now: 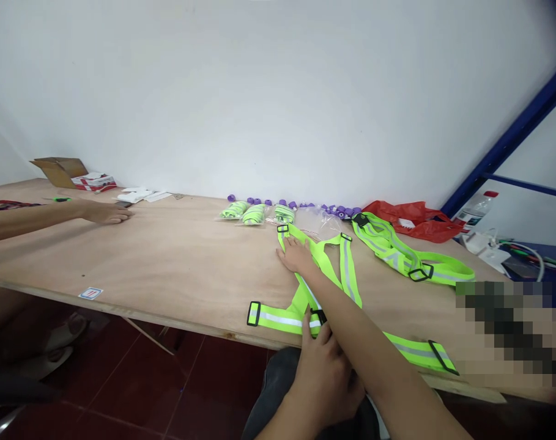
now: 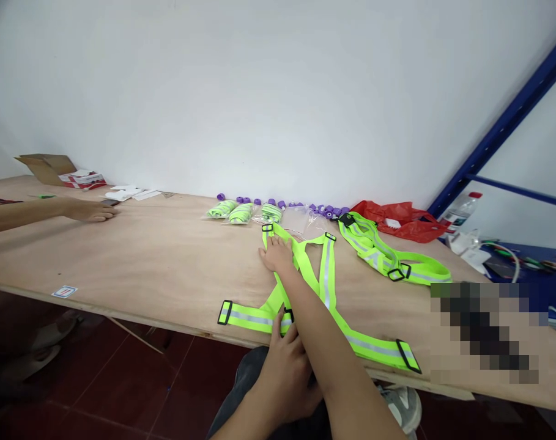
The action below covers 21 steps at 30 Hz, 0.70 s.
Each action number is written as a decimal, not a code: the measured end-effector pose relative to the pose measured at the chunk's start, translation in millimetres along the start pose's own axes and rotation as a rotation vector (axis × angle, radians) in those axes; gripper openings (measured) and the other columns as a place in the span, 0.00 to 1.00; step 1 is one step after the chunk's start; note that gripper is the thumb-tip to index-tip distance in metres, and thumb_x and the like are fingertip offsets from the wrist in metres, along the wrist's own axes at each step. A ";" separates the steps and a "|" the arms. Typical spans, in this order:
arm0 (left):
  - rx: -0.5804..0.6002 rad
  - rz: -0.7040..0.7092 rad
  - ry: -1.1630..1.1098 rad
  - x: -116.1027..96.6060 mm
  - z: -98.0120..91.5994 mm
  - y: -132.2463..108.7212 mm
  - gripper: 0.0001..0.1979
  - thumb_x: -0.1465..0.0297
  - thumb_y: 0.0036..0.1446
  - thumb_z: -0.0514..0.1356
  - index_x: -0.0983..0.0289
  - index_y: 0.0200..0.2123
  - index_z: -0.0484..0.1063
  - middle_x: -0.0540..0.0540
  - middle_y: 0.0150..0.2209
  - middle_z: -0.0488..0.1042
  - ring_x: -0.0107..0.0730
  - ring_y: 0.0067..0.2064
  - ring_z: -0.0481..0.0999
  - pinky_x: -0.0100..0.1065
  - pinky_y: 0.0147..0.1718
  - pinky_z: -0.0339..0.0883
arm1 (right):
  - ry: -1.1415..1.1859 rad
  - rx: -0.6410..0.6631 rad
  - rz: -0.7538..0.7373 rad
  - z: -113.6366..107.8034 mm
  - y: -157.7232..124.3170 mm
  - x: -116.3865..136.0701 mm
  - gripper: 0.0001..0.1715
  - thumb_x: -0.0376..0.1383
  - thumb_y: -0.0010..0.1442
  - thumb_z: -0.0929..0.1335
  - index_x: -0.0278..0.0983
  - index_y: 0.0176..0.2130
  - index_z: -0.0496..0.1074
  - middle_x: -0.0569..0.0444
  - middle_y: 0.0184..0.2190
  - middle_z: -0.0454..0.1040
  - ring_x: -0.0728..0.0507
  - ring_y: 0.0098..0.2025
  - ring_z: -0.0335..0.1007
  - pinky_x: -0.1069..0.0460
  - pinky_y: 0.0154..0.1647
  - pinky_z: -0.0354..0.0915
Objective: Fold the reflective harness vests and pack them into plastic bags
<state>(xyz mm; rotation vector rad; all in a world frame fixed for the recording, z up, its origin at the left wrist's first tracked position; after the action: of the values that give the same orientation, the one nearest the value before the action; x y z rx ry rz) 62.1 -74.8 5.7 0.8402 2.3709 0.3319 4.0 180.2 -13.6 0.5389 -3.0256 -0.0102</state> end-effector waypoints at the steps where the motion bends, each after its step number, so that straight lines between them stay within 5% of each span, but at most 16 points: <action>1: -0.001 0.003 0.006 -0.1 -0.1 0.1 0.23 0.58 0.67 0.51 0.52 0.63 0.66 0.54 0.60 0.71 0.52 0.64 0.61 0.70 0.67 0.29 | -0.003 -0.007 0.003 -0.7 0.4 0.1 0.37 0.47 0.71 0.52 0.31 0.70 0.51 0.37 0.71 0.52 0.32 0.72 0.46 0.30 0.69 0.37; 12: 0.002 0.005 0.047 1.5 4.7 -0.7 0.25 0.58 0.67 0.50 0.51 0.65 0.63 0.54 0.61 0.70 0.54 0.63 0.63 0.74 0.65 0.36 | -0.056 -0.082 -0.024 -4.3 10.2 3.7 0.33 0.46 0.70 0.54 0.30 0.63 0.65 0.35 0.63 0.66 0.30 0.66 0.56 0.30 0.68 0.37; 17: -0.018 0.020 0.012 -0.8 0.7 0.5 0.25 0.58 0.68 0.49 0.50 0.67 0.60 0.51 0.63 0.68 0.53 0.66 0.59 0.71 0.67 0.31 | -0.084 -0.087 -0.009 -7.4 14.9 3.0 0.33 0.46 0.70 0.54 0.30 0.63 0.65 0.34 0.63 0.66 0.29 0.63 0.59 0.30 0.67 0.41; 21: -0.016 0.010 0.041 1.5 3.0 0.6 0.26 0.59 0.68 0.49 0.50 0.67 0.59 0.53 0.62 0.70 0.53 0.65 0.60 0.71 0.67 0.37 | -0.114 -0.089 -0.008 -11.1 20.3 3.1 0.34 0.46 0.69 0.54 0.30 0.64 0.64 0.33 0.62 0.66 0.28 0.63 0.59 0.29 0.67 0.39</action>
<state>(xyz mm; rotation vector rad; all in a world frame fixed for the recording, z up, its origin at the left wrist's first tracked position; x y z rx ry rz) 63.3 -73.3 2.9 0.8461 2.3996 0.3748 -5.2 198.2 -1.9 0.5611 -3.1145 -0.1816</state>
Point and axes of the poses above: each hand's wrist, its own y-axis towards the middle knuckle, its own z-axis out of the palm, x = y × z, the point moved 9 cm from there along y, towards the middle knuckle
